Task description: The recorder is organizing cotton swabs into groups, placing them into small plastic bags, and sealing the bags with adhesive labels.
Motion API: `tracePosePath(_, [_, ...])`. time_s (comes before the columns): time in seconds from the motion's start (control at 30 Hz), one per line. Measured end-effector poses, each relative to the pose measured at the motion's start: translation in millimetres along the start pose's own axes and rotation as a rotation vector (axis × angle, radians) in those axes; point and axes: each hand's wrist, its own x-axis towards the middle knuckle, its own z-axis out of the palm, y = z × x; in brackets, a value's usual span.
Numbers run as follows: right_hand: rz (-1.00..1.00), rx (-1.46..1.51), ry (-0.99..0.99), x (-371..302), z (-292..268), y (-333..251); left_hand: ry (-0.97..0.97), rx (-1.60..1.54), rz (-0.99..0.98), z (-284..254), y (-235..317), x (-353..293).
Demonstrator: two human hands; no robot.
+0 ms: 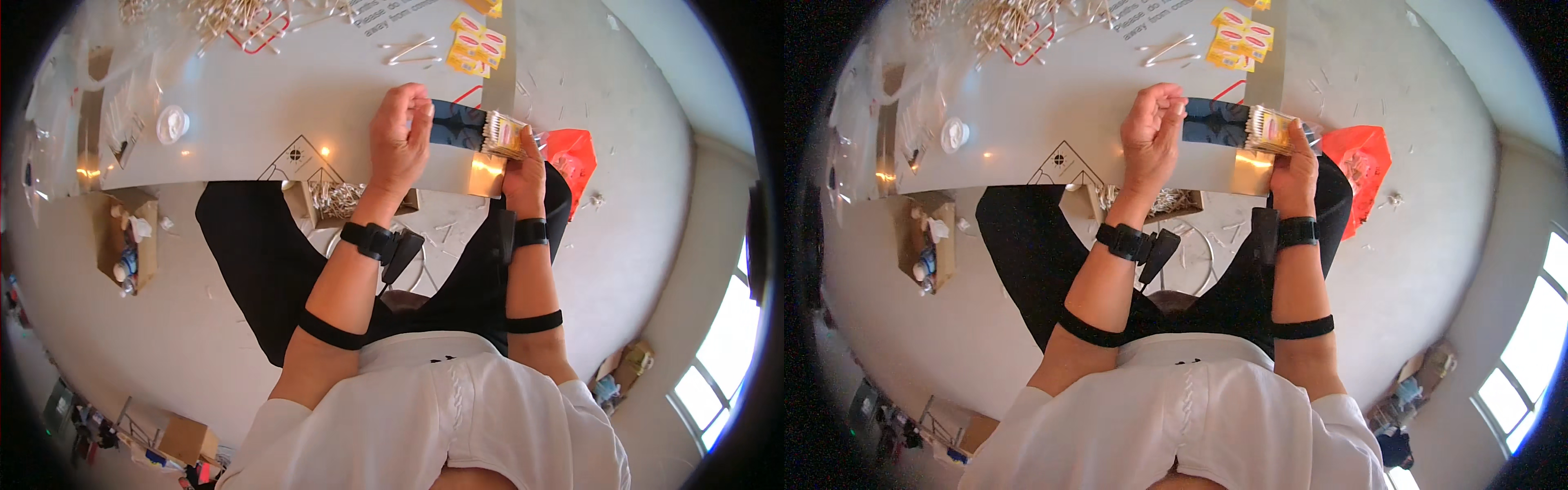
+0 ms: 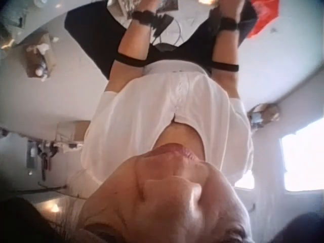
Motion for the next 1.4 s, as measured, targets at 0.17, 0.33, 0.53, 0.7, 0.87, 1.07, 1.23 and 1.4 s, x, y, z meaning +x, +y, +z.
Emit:
tracePosePath(0.17, [0.052,-0.046,-0.082,-3,-2,-11,0.016,-0.047,-0.001,1,7,2])
tracePosePath(0.33, [0.053,-0.086,0.02,-4,1,-11,0.022,-0.072,-0.02,-2,7,1])
tracePosePath(0.53, [-0.012,-0.13,-0.176,-10,-2,-13,0.022,-0.072,0.001,-4,9,5])
tracePosePath(0.7, [-0.857,-0.74,0.344,-11,-8,-20,0.017,-0.12,-0.019,-9,7,4])
tracePosePath(0.87, [-1.173,-1.42,-0.054,-42,84,-22,0.165,0.155,0.051,-52,11,24])
tracePosePath(1.07, [-1.137,-1.59,-0.475,-9,163,12,0.141,0.639,0.154,-111,14,76])
tracePosePath(1.23, [-1.175,-1.697,-0.538,20,171,31,0.021,0.932,0.302,-118,22,121])
tracePosePath(1.4, [-1.034,-1.602,-0.593,-1,156,61,-0.09,1.199,0.295,-102,16,150])
